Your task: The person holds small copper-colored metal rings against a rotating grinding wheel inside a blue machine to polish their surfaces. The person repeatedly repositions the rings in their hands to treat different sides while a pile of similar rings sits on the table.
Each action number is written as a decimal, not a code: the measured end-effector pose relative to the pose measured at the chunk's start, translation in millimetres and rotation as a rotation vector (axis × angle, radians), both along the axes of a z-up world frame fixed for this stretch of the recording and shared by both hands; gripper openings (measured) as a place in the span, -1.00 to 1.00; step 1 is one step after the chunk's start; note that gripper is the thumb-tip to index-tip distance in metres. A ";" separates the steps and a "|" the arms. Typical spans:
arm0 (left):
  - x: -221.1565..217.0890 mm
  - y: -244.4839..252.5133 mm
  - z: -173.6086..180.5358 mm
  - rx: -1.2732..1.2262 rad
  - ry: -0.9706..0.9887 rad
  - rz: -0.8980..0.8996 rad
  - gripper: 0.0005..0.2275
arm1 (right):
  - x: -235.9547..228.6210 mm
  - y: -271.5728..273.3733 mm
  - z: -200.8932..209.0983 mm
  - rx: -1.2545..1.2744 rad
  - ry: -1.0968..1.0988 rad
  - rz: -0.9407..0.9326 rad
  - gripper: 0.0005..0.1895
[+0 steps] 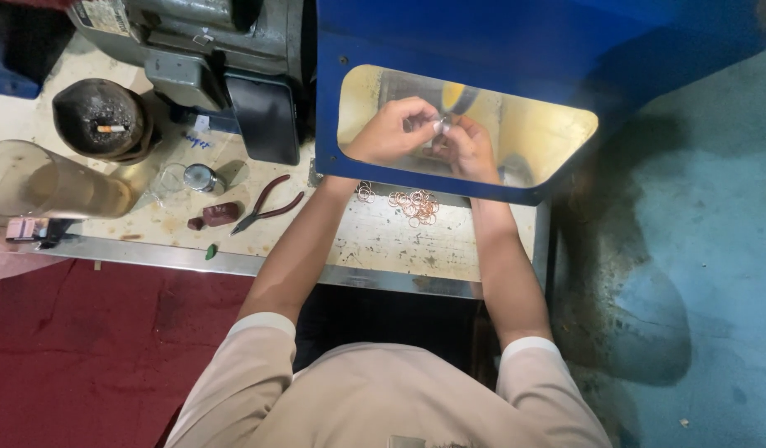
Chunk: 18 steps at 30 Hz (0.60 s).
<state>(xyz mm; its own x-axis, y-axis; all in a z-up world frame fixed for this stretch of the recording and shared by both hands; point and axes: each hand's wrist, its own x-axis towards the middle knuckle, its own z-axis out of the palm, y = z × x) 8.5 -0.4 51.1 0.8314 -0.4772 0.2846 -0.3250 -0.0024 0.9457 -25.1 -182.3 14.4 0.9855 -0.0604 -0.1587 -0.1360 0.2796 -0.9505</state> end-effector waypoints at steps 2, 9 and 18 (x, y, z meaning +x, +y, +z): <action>3.5 -8.1 -14.5 -0.012 -0.020 0.058 -0.92 | 6.1 3.6 -9.0 0.047 0.006 -0.041 -0.84; 9.7 -20.3 -36.5 0.000 -0.164 0.226 -0.91 | 14.3 11.2 -11.5 0.129 0.004 -0.117 -0.86; 1.8 -17.1 -27.7 -0.016 -0.177 0.218 -0.90 | 13.0 9.5 -21.7 0.169 0.006 -0.115 -0.85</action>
<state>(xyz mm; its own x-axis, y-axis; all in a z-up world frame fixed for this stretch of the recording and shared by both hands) 10.3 -17.5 23.4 0.8506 -0.2869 0.4406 -0.4785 -0.0754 0.8748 -12.1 -172.8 -7.3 0.9726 -0.1447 -0.1822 -0.0995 0.4492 -0.8879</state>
